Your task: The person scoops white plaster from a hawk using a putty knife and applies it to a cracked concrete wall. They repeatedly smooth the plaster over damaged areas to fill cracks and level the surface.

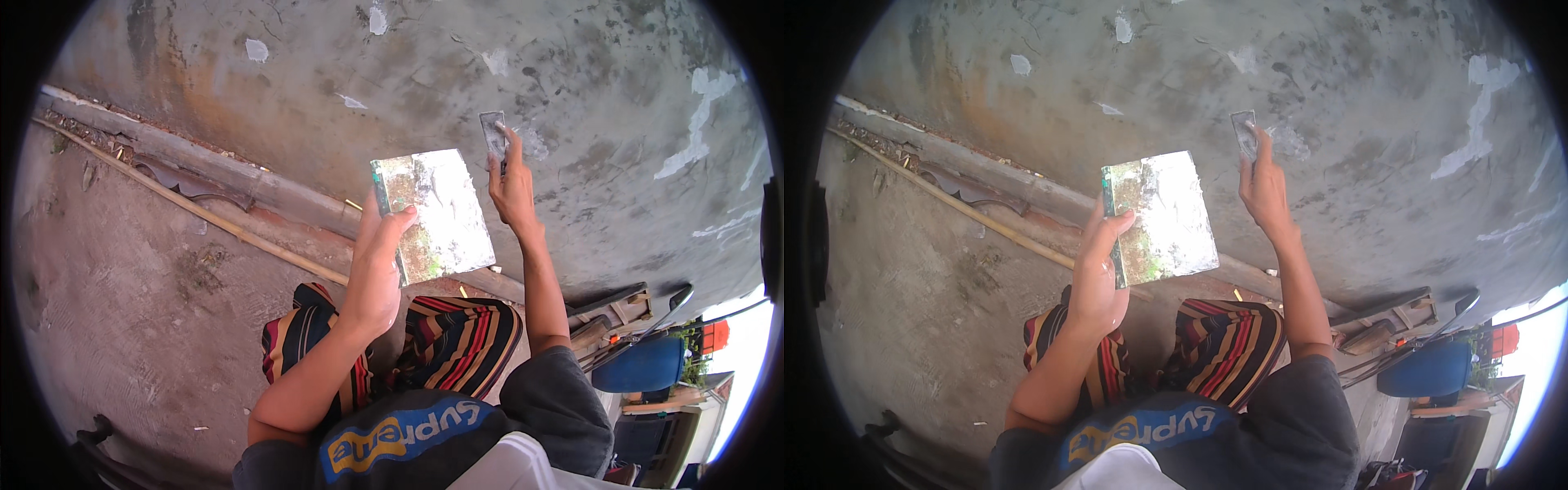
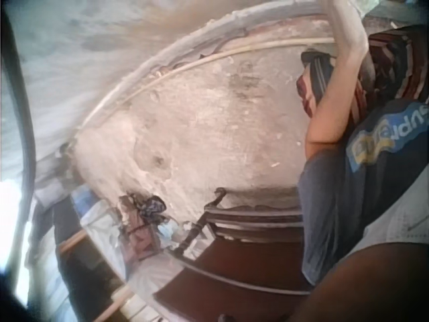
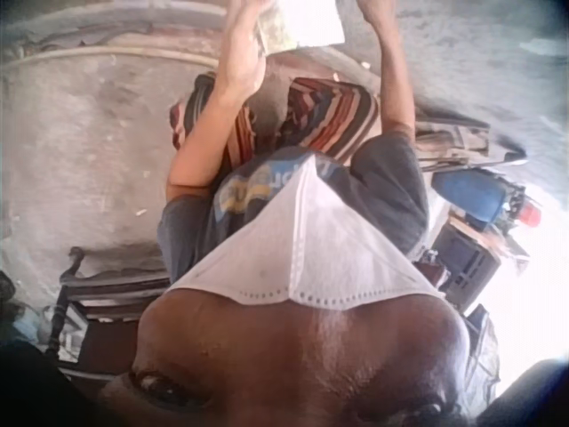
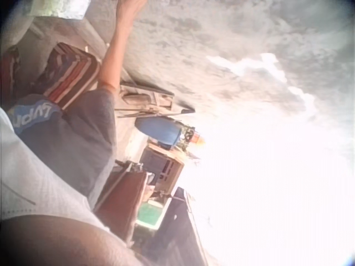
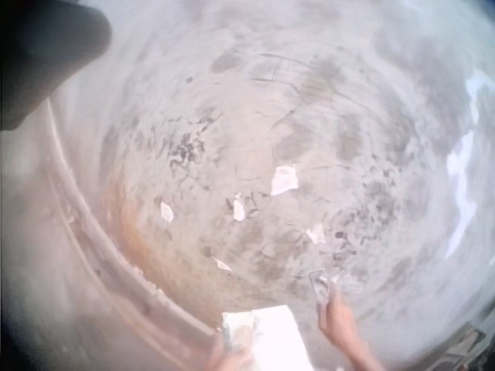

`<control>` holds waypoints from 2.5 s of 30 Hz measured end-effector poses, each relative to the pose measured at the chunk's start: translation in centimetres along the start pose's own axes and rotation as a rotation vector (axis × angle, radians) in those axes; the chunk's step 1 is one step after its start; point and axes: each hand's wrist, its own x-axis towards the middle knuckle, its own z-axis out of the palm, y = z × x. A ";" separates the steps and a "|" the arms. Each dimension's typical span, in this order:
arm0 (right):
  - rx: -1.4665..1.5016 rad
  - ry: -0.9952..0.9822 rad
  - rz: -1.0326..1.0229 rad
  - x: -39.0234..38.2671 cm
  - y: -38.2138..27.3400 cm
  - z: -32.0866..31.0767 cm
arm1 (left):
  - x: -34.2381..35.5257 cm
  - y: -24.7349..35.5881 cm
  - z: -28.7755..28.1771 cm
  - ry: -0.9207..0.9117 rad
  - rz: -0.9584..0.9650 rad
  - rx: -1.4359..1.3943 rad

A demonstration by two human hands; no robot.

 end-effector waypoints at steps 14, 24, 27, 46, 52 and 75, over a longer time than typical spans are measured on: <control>0.179 -0.020 0.058 5.0 0.1 -1.1 | 0.6 0.0 0.1 -0.012 0.000 0.062; 0.214 0.113 -0.064 5.8 1.5 0.8 | 0.6 0.1 0.4 -0.002 0.009 0.072; 0.228 0.141 -0.067 6.5 0.7 1.0 | 0.5 0.2 0.4 -0.002 0.001 0.075; 0.215 0.131 -0.022 5.8 -1.0 -0.9 | 0.5 0.6 0.2 -0.008 0.002 0.088; 0.202 0.127 0.034 6.3 -1.1 -0.1 | 0.7 0.1 0.2 0.009 0.006 0.070; -0.788 0.046 -0.703 10.8 -1.2 -9.6 | 0.9 0.1 0.4 0.005 -0.020 0.096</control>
